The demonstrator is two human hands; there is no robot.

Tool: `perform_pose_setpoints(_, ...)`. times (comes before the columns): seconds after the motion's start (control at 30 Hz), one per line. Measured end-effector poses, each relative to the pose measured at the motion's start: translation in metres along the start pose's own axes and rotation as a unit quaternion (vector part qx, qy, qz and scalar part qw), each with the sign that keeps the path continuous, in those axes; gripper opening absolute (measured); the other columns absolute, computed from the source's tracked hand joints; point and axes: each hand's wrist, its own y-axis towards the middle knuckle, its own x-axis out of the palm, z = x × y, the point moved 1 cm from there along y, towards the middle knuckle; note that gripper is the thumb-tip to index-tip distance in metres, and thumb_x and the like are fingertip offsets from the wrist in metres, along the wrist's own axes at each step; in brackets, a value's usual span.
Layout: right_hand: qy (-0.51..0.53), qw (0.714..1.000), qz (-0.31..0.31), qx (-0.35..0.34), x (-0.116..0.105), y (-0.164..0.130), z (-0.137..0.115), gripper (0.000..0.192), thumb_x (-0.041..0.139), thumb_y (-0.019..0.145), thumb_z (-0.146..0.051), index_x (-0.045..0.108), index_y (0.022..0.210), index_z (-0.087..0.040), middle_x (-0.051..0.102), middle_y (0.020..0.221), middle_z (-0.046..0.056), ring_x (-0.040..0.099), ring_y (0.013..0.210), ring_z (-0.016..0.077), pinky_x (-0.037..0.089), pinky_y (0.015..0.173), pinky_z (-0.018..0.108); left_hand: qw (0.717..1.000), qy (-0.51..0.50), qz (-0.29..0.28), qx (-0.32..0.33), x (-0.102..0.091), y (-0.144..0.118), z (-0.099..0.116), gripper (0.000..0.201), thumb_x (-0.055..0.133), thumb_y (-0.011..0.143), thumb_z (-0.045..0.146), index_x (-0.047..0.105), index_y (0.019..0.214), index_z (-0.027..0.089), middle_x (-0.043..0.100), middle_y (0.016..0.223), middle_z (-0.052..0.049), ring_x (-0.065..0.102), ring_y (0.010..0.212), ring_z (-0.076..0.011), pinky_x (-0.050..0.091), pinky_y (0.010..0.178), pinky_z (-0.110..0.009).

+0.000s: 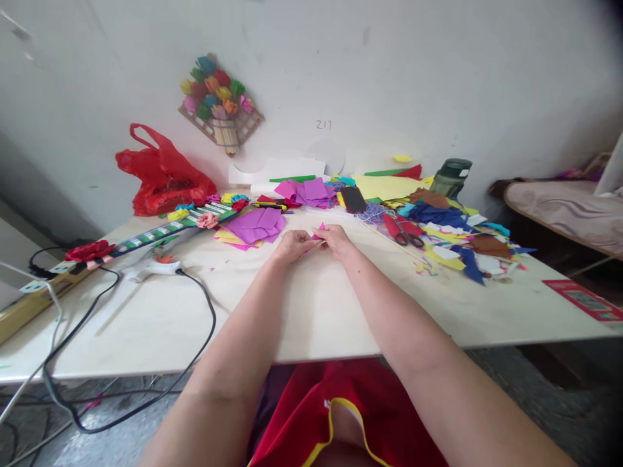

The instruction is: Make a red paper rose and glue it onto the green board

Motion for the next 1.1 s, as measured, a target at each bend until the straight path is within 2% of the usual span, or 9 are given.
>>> perform_pose_setpoints(0.23,0.007,0.999,0.034,-0.001,-0.003,0.001,-0.001,0.022,0.064,0.075,-0.018,0.058,0.054,-0.014,0.057,0.047,0.0,0.048,0.043,0.0081,0.034,0.038,0.019,1.0,0.01,-0.005,-0.01,-0.002,0.001,-0.002,0.037,0.071,0.064,0.049,0.052,0.062,0.017,0.044,0.045,0.006,0.033,0.042,-0.0063,0.021,0.043,-0.022)
perform_pose_setpoints(0.47,0.034,0.998,0.056,0.003,-0.008,0.003,-0.001,0.02,0.064,0.077,-0.022,0.058,0.059,-0.014,0.058,0.05,0.001,0.05,0.045,0.0079,0.031,0.036,0.018,0.999,0.033,0.008,0.006,-0.002,0.004,-0.008,0.036,0.059,0.075,0.051,0.053,0.065,0.017,0.057,0.053,0.001,0.043,0.043,-0.0082,0.032,0.046,-0.022)
perform_pose_setpoints(0.7,0.06,0.998,0.019,0.004,-0.011,0.006,0.004,0.023,0.065,0.077,-0.031,0.058,0.064,-0.014,0.06,0.053,0.0,0.045,0.04,0.0054,0.029,0.035,0.017,0.997,-0.026,0.058,-0.037,-0.004,0.007,-0.012,0.035,0.063,0.072,0.05,0.051,0.067,0.018,0.051,0.046,0.004,0.039,0.037,-0.007,0.028,0.041,-0.021)
perform_pose_setpoints(0.93,0.083,0.996,-0.011,-0.012,-0.013,0.009,0.008,0.026,0.068,0.07,-0.03,0.051,0.056,-0.016,0.049,0.043,-0.004,0.034,0.034,0.0039,0.022,0.033,0.018,0.981,-0.166,0.104,-0.012,-0.009,0.009,-0.013,0.041,0.072,0.063,0.049,0.048,0.061,0.017,0.048,0.044,0.004,0.037,0.038,-0.0052,0.03,0.042,-0.021)
perform_pose_setpoints(1.1,0.083,0.994,-0.066,-0.007,-0.013,0.007,0.004,0.021,0.067,0.066,-0.026,0.054,0.054,-0.015,0.048,0.041,-0.005,0.033,0.033,0.0037,0.021,0.033,0.018,0.966,-0.219,0.135,-0.019,-0.013,0.013,-0.021,0.043,0.072,0.063,0.052,0.049,0.059,0.017,0.049,0.045,0.004,0.038,0.037,-0.0052,0.031,0.04,-0.021)
